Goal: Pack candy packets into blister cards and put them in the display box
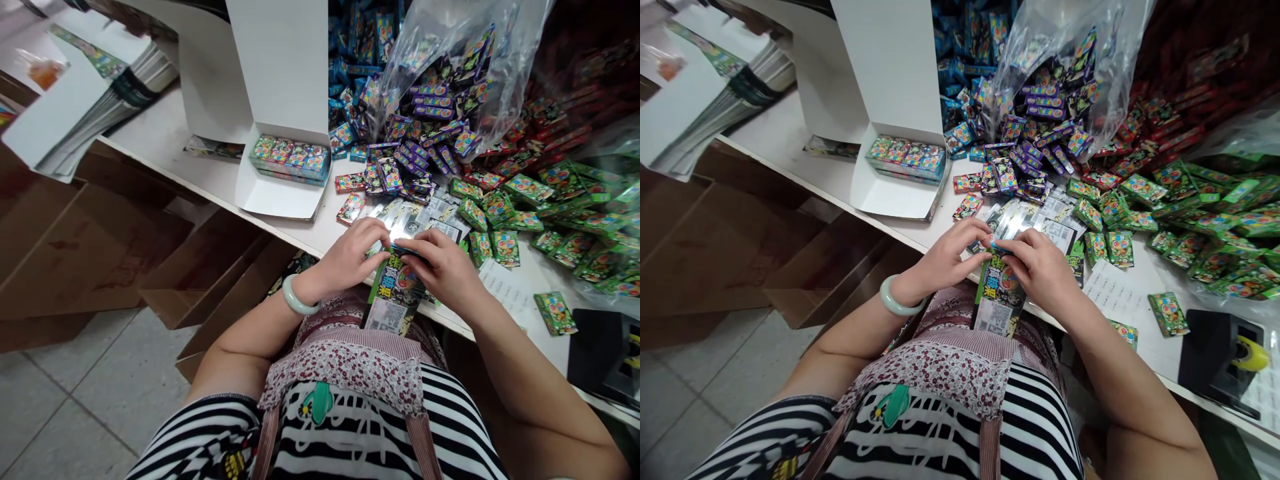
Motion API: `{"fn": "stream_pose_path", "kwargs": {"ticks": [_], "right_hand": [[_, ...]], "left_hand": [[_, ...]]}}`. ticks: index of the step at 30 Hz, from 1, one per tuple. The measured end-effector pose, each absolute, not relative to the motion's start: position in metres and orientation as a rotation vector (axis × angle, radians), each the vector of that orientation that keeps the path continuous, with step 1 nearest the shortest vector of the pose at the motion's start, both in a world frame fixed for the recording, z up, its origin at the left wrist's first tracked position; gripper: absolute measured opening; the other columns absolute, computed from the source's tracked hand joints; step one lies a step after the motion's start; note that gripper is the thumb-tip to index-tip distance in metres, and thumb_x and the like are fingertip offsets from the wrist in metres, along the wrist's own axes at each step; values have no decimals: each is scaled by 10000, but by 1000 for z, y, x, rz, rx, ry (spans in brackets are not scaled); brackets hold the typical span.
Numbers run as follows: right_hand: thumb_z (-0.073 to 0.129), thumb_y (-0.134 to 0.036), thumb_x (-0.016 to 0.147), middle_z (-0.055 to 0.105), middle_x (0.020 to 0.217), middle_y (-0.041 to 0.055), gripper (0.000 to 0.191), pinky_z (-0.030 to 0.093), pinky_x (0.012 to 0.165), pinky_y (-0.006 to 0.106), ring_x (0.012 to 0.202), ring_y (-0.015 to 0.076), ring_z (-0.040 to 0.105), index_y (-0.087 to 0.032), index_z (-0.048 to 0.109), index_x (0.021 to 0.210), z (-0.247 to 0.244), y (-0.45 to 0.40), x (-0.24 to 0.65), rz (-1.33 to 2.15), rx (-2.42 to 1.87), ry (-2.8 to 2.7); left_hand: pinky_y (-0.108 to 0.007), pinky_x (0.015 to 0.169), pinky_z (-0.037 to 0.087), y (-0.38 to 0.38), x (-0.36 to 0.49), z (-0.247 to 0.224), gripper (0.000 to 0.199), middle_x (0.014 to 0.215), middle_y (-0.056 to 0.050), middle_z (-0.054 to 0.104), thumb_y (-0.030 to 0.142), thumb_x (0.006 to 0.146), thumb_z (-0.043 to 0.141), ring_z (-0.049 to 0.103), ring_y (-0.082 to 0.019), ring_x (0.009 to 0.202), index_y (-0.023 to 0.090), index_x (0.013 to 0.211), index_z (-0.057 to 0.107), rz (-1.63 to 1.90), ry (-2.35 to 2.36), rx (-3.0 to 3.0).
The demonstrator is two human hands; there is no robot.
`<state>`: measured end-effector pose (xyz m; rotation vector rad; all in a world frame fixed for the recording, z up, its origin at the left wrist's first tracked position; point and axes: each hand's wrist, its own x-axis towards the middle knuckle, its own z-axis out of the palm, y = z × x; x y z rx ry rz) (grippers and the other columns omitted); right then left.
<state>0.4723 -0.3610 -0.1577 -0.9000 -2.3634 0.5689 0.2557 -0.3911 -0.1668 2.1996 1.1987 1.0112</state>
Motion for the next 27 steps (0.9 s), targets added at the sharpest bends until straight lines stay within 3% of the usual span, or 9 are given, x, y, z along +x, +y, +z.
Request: {"fn": "stream_pose_path", "kwargs": {"ticks": [8,14,19,24,27], "right_hand": [[590,-193,925,679,961,63,224,526,799,388,910,214,640,-280,733,1073,-165,-364,473,640,-876,-2249],[567,-204,934,686,906,60,216,525,752,382,858,213,633,-291,748,1014,-167,-370,471,640,-897,-2236],[565,-221,944,695,936,64,183,522,785,400,892,222,644,-272,707,1048,-165,-376,472,596,-920,-2178],[676,-293,885,692,1009,81,168,520,844,430,973,251,640,-251,671,1049,-167,-383,489,516,-1032,-2066],[658,-283,895,692,975,67,118,530,799,402,941,235,642,-255,672,1009,-172,-387,494,575,-1073,-2023]], "left_hand": [[-413,960,488,-392,257,-167,36,1075,-91,606,217,925,578,577,-215,1077,197,932,549,1034,1149,2159],[-325,857,535,-394,262,-185,234,983,-48,644,290,871,671,621,-150,908,193,1060,571,1052,1070,1669],[-312,870,553,-400,272,-199,184,984,-46,662,306,884,664,638,-140,937,183,1015,625,1177,977,1441],[-296,869,558,-403,272,-198,264,1022,-48,657,296,886,669,642,-135,951,199,1125,610,1206,1014,1417],[-273,835,556,-403,270,-200,264,991,-37,648,318,902,659,639,-127,921,211,1137,603,1219,999,1462]]}}
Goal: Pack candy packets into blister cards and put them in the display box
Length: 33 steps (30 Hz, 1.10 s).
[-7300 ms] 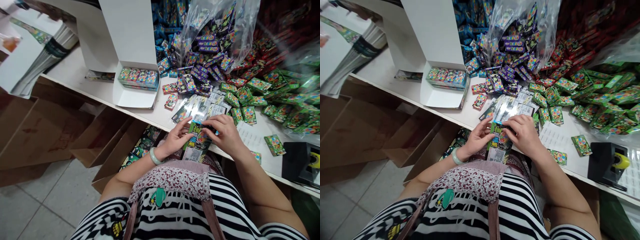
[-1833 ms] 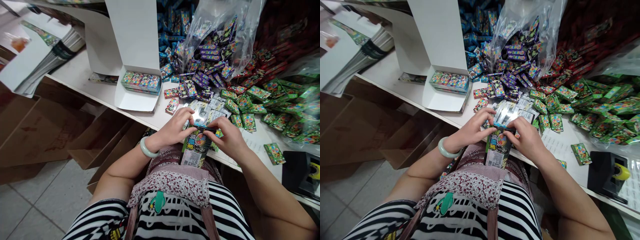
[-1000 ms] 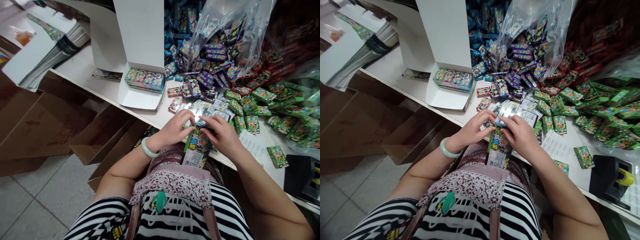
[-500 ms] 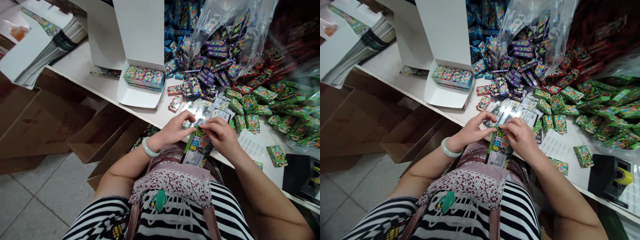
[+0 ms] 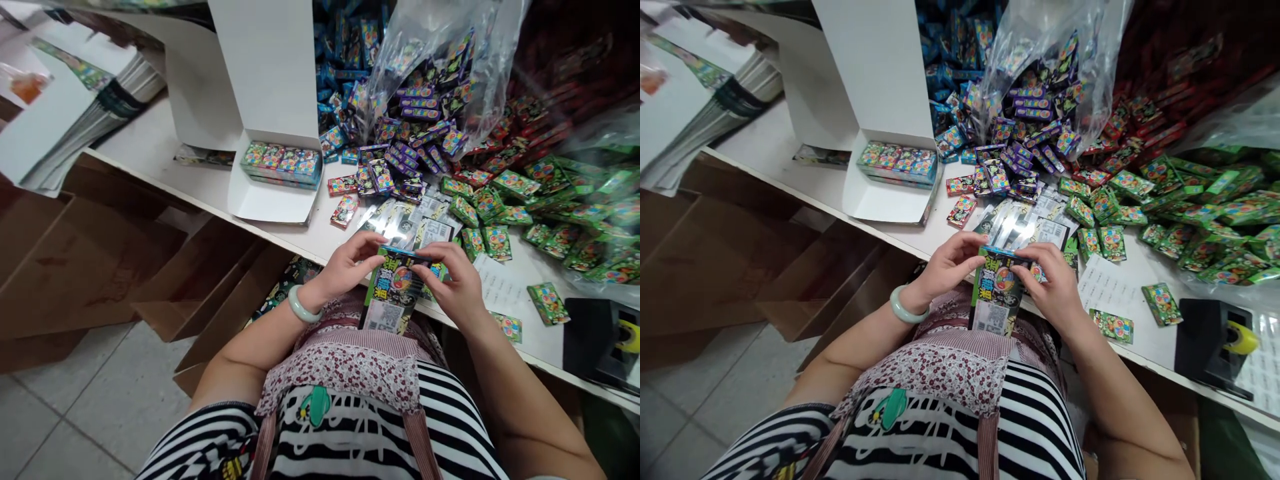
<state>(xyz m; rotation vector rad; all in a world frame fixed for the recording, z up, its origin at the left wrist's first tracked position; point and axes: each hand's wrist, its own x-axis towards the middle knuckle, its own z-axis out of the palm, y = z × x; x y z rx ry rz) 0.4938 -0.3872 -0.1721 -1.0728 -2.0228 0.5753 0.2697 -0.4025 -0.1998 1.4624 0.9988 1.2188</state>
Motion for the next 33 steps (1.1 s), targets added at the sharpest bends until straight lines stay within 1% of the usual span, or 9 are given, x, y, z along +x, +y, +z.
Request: {"fn": "stream_pose_path", "kwargs": {"ticks": [3,8,12,15,22,24,27,30,33], "right_hand": [[657,-287,892,693,961,62,118,537,740,378,899,220,643,-252,663,1004,-177,-391,492,608,-1091,-1951],[627,-259,908,685,924,42,23,536,816,415,914,215,651,-257,650,910,-181,-398,488,664,-1063,-1896],[617,-218,907,668,911,40,47,520,801,393,892,201,639,-243,638,872,-184,-402,487,677,-1024,-1863],[596,-202,916,668,918,41,57,509,821,390,912,200,637,-243,634,903,-188,-404,486,668,-1030,-1847],[553,-235,943,654,916,49,83,511,794,326,928,175,614,-225,620,895,-188,-395,482,709,-987,-1831],[536,-244,951,663,946,57,111,516,836,332,962,174,618,-220,641,925,-189,-393,489,729,-995,-1833],[546,-299,957,685,1104,63,196,510,934,363,1068,182,622,-244,672,1098,-194,-391,515,807,-1010,-1851],[585,-327,935,702,1111,56,258,532,878,366,982,185,645,-262,686,1164,-203,-382,561,734,-1206,-1732],[614,-283,897,706,1002,63,186,526,842,380,907,206,639,-238,748,1018,-215,-364,606,505,-1543,-1659]], "left_hand": [[-270,806,555,-402,268,-202,211,970,-39,640,365,908,663,636,-130,904,201,1038,632,1231,972,1526],[-314,833,537,-404,265,-203,182,903,-30,643,389,900,677,619,-141,898,213,937,650,1247,995,1623],[-331,852,529,-405,265,-206,164,878,-20,640,367,906,672,622,-136,867,209,895,630,1243,967,1677],[-305,797,536,-405,263,-205,174,865,-20,625,367,905,671,621,-134,838,204,897,611,1215,956,1665],[-270,795,538,-394,268,-201,194,988,-37,613,353,904,666,616,-141,914,213,1025,606,1153,1016,1736],[-272,779,540,-389,273,-203,172,976,-38,618,348,919,644,620,-144,900,217,1027,620,1148,995,1745],[-275,797,541,-384,278,-207,157,967,-38,634,348,906,662,632,-150,924,214,983,636,1194,1012,1709],[-262,795,536,-382,278,-210,161,954,-31,640,340,874,704,635,-142,917,211,948,642,1270,1077,1668],[-256,771,537,-381,279,-210,145,926,-26,640,320,862,718,638,-139,895,209,921,646,1277,1054,1677]]}}
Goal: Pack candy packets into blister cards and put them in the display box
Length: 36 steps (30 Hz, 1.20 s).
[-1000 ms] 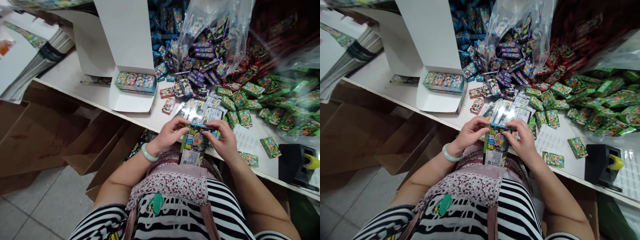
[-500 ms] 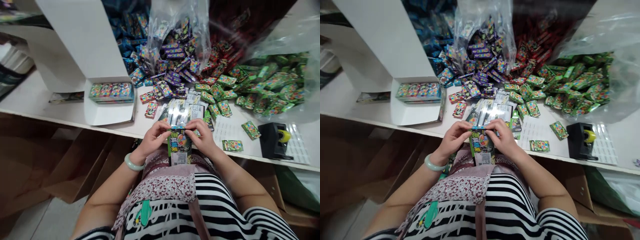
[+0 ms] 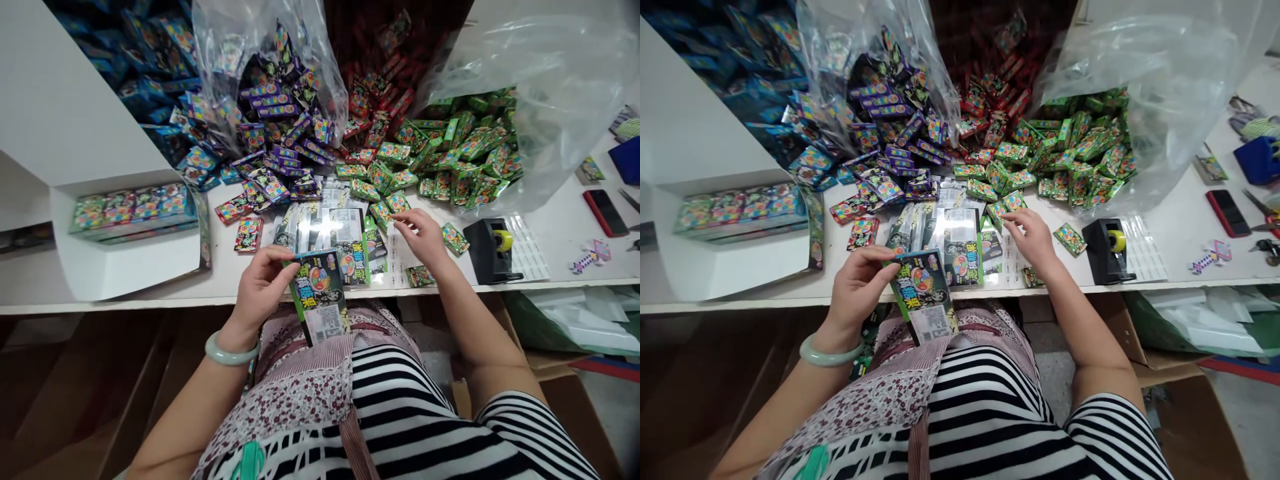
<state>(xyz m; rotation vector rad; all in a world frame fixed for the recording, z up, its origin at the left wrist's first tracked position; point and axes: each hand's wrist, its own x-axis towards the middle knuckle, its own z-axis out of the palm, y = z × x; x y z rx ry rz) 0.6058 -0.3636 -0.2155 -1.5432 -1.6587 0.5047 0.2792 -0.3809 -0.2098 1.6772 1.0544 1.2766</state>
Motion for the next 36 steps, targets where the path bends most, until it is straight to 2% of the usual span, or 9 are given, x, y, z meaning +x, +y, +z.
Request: {"fn": "stream_pose_path", "kwargs": {"ticks": [7,11,16,20,25,31,36], "right_hand": [[670,-255,827,653,1021,84,154,500,829,378,866,218,631,-197,751,943,-234,-341,627,493,-1902,-1763],[657,-268,813,652,1020,73,227,493,830,374,824,203,618,-196,722,1019,-236,-341,623,548,-1916,-1707],[626,-277,797,635,947,48,93,483,800,359,771,180,598,-207,686,811,-238,-342,626,563,-1901,-1678],[623,-328,788,637,875,31,117,486,754,349,788,184,602,-213,640,798,-237,-349,637,721,-1788,-1599],[669,-382,801,614,763,-6,182,475,684,302,708,147,569,-214,602,818,-196,-363,624,934,-1530,-1453],[638,-346,871,634,784,14,151,463,697,285,737,144,570,-203,619,823,-121,-366,532,1185,-1104,-1915],[607,-316,850,636,755,13,137,438,672,282,713,148,555,-195,594,786,-116,-349,488,1226,-1093,-2149]], "left_hand": [[-244,732,536,-380,289,-208,134,942,-34,635,319,889,688,633,-129,864,207,949,645,1255,1049,1717],[-244,762,538,-381,286,-210,140,958,-38,631,316,890,690,635,-132,901,206,962,642,1256,1054,1721],[-237,746,530,-382,284,-210,128,971,-38,623,299,898,680,628,-131,907,210,981,640,1259,1048,1724],[-238,740,520,-384,285,-208,123,965,-35,613,291,907,668,618,-131,901,211,992,628,1266,1020,1719],[-253,748,503,-384,290,-210,134,961,-29,593,310,923,642,597,-130,877,210,995,593,1254,994,1705],[-279,732,469,-387,296,-204,121,928,-18,565,333,950,581,556,-138,836,221,985,551,1183,974,1729],[-323,801,465,-389,292,-199,114,911,-17,570,335,978,507,555,-157,868,227,970,540,1173,961,1732]]}}
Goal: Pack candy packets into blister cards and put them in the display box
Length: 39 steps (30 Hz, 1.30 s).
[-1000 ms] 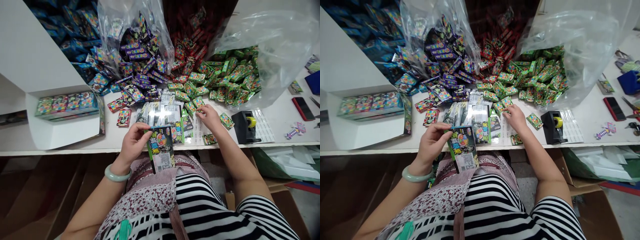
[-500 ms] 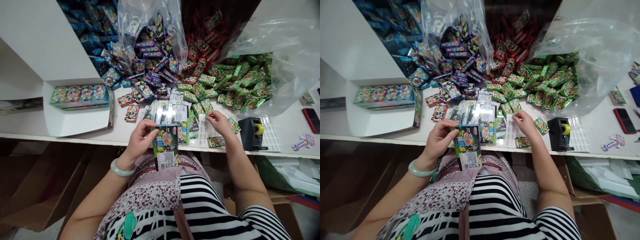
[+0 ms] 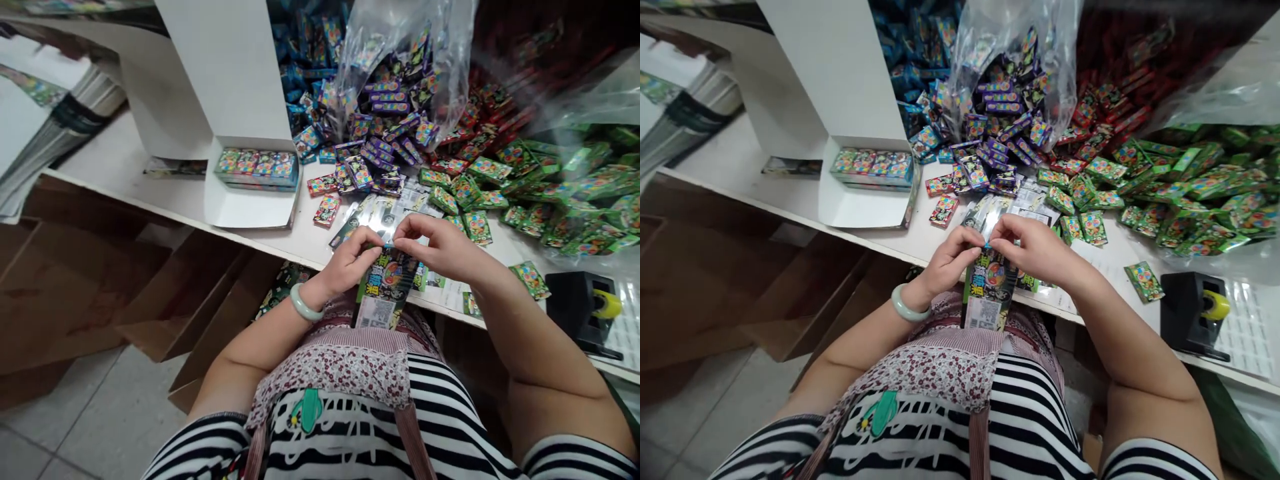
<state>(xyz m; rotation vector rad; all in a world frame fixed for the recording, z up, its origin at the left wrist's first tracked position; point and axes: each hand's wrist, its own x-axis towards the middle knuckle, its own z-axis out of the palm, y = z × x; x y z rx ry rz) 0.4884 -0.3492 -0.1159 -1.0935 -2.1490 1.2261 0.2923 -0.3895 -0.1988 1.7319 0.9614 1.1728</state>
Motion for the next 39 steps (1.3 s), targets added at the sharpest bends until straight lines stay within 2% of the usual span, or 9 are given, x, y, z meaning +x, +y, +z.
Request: {"fn": "stream_pose_path", "kwargs": {"ticks": [6,11,18,22,26,30,34,37,39], "right_hand": [[615,-375,847,600,706,1,186,399,606,272,645,131,506,-200,594,790,-127,-341,486,1289,-1221,-2134],[624,-411,845,604,708,8,216,384,579,273,621,126,480,-208,597,776,-131,-342,484,1238,-1275,-2109],[628,-375,818,619,718,13,174,395,595,280,620,133,503,-210,600,773,-135,-341,484,1170,-1321,-2110],[695,-460,728,613,732,13,281,414,588,283,635,139,519,-211,589,806,-147,-329,488,1565,-1297,-1930],[718,-464,650,559,629,-4,299,417,523,285,564,139,501,-213,569,714,-155,-320,489,2110,-1305,-1630],[777,-469,626,612,681,8,315,464,541,279,598,145,552,-212,628,729,-155,-321,495,2143,-1325,-1490],[807,-606,626,699,890,57,416,536,652,312,792,199,644,-260,700,833,-160,-320,512,1824,-1286,-1500],[789,-671,627,712,893,70,419,546,658,338,798,219,647,-304,717,815,-168,-322,523,1650,-1326,-1490],[785,-683,626,714,865,67,420,550,661,346,776,219,644,-308,723,805,-173,-328,523,1620,-1341,-1516]], "left_hand": [[-340,774,468,-386,292,-205,191,877,-17,568,423,973,522,550,-160,831,236,938,537,1207,989,1655],[-332,723,453,-385,299,-206,309,829,-6,553,500,870,688,537,-156,792,233,909,536,1265,1073,1610],[-316,709,445,-385,308,-207,279,822,5,556,403,846,742,530,-142,775,224,889,532,1356,1125,1583],[-314,741,465,-385,308,-207,255,842,0,562,370,849,736,546,-137,797,215,894,539,1384,1060,1600],[-313,772,533,-398,303,-212,387,999,-51,629,445,851,724,626,-156,886,217,1105,540,1207,924,1442],[-358,764,598,-421,277,-204,443,998,-92,696,572,874,653,689,-203,893,192,1099,611,932,772,1420],[-389,840,616,-416,214,-159,398,1053,-63,710,572,883,645,701,-215,959,236,1096,630,1364,1130,1583],[-407,941,579,-381,150,-130,391,1119,-48,693,537,906,632,681,-211,1038,254,1173,583,1796,1522,1757],[-417,975,551,-349,110,-129,360,1093,-62,695,484,936,596,673,-215,1039,232,1192,575,1794,1717,1953]]}}
